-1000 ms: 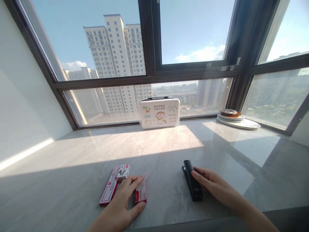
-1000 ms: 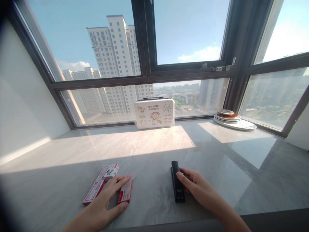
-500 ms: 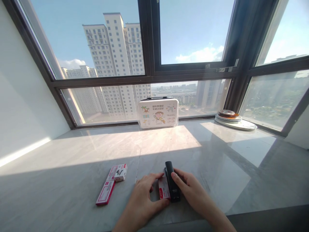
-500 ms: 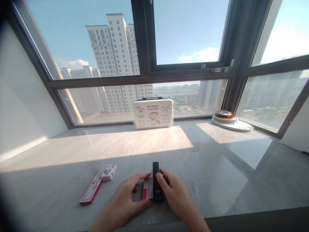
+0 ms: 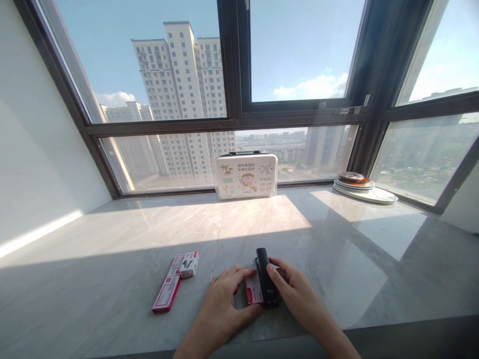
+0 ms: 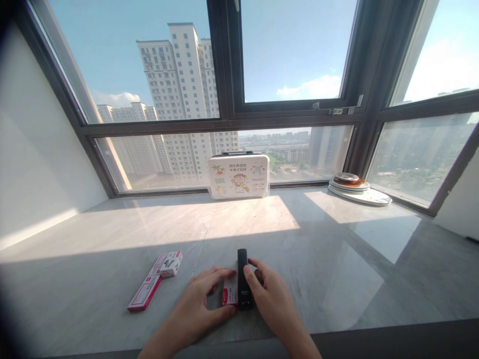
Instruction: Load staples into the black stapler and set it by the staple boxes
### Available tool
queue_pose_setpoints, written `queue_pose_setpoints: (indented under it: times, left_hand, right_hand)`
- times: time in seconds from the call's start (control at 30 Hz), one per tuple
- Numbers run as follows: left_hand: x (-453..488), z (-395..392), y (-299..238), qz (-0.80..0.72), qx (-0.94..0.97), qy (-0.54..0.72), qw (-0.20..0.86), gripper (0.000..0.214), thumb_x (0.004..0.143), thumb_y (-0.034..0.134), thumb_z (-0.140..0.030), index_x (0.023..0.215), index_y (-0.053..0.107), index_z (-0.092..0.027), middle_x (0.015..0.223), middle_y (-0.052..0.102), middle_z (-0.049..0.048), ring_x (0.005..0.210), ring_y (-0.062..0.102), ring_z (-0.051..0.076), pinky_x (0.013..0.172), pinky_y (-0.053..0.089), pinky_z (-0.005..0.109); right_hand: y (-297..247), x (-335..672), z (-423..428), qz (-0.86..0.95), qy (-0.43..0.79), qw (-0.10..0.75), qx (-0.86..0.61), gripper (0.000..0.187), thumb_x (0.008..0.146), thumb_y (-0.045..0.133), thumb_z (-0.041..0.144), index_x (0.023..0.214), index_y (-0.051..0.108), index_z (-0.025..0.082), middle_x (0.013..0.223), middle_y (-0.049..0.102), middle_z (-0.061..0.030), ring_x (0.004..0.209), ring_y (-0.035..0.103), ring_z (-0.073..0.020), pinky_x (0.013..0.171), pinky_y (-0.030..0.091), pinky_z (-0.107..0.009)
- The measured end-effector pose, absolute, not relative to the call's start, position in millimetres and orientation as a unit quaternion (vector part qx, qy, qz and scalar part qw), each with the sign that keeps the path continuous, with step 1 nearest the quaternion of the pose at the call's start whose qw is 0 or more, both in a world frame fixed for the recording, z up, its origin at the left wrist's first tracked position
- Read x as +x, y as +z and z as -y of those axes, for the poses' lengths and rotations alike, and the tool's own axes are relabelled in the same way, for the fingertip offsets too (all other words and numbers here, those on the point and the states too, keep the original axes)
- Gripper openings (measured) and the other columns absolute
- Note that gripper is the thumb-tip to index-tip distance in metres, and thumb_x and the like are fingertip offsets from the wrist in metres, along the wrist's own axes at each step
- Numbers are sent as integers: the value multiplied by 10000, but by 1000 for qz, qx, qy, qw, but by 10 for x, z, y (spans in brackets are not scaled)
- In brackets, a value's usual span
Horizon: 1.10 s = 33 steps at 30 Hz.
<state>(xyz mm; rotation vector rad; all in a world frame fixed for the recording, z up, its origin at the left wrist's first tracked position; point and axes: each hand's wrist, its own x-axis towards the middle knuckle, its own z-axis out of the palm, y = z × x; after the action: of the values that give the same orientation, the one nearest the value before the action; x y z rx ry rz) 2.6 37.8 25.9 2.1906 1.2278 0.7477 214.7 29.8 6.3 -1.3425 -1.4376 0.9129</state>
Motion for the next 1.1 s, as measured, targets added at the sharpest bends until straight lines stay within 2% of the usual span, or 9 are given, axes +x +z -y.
queue_pose_setpoints:
  times: [0.13, 0.23, 0.3, 0.43, 0.53, 0.67, 0.77, 0.97, 1.1]
  left_hand:
    - [52, -369, 242, -445, 804, 294, 263, 624, 750, 830, -397, 1331, 619, -319, 1371, 608, 32, 1252, 537, 289, 1068, 416, 381]
    - [-23, -352, 233, -455, 776, 361, 246, 378, 952, 604, -427, 1309, 623, -305, 1376, 580, 36, 1283, 505, 254, 1086, 420, 373]
    - [-226, -338, 194, -497, 748, 402, 181, 318, 1020, 438, -384, 1234, 655, -290, 1323, 593, 42, 1268, 503, 251, 1084, 423, 393]
    - [-961, -300, -18, -667, 648, 366, -33, 365, 957, 402, -277, 1180, 690, -291, 1291, 593, 65, 1192, 514, 335, 1062, 413, 537]
    - [-1446, -225, -231, -744, 608, 262, -85, 432, 910, 452, -272, 1280, 661, -351, 1389, 542, 65, 1185, 500, 396, 967, 462, 606]
    - [-1634, -94, -412, -669, 702, 239, -50, 465, 925, 487, -319, 1378, 568, -387, 1495, 485, 19, 1317, 470, 344, 1008, 485, 553]
    - [-1547, -80, -395, -592, 763, 260, 13, 428, 939, 544, -410, 1363, 573, -364, 1495, 507, 23, 1356, 475, 311, 1059, 483, 506]
    - [-1064, -241, 50, -539, 782, 275, 146, 362, 850, 715, -397, 1190, 653, -288, 1286, 654, 57, 1236, 583, 308, 1049, 491, 439]
    - [-584, -335, 327, -508, 772, 326, 199, 408, 853, 733, -370, 1236, 621, -289, 1287, 642, 50, 1227, 573, 289, 1059, 460, 422]
  right_hand:
    - [68, 2142, -264, 586, 360, 460, -561, 643, 894, 551, 641, 1323, 634, 169, 659, 565, 17, 640, 549, -182, 597, 420, -269]
    - [85, 2134, -250, 590, 343, 451, -575, 639, 887, 564, 634, 1322, 630, 172, 644, 533, 31, 619, 532, -173, 584, 400, -266]
    - [95, 2128, -244, 591, 341, 445, -580, 625, 893, 554, 631, 1316, 632, 177, 650, 533, 30, 620, 534, -175, 586, 402, -271]
    - [107, 2120, -235, 591, 336, 438, -588, 598, 901, 539, 624, 1289, 650, 183, 654, 533, 27, 617, 530, -174, 584, 399, -275]
    - [100, 2115, -235, 594, 327, 431, -595, 584, 906, 534, 614, 1277, 655, 180, 648, 535, 24, 614, 530, -175, 583, 398, -275]
    - [80, 2097, -239, 597, 320, 424, -601, 584, 915, 516, 606, 1277, 653, 169, 647, 537, 24, 609, 533, -173, 578, 400, -273]
    - [84, 2079, -236, 592, 314, 428, -606, 583, 912, 511, 602, 1261, 666, 161, 640, 537, 26, 603, 534, -167, 575, 400, -267]
    - [132, 2071, -217, 596, 301, 428, -609, 571, 903, 513, 597, 1223, 694, 161, 632, 558, 22, 602, 549, -169, 569, 401, -263]
    - [111, 2083, -218, 604, 296, 425, -606, 568, 917, 493, 596, 1232, 683, 162, 645, 588, 16, 614, 577, -178, 576, 410, -265]
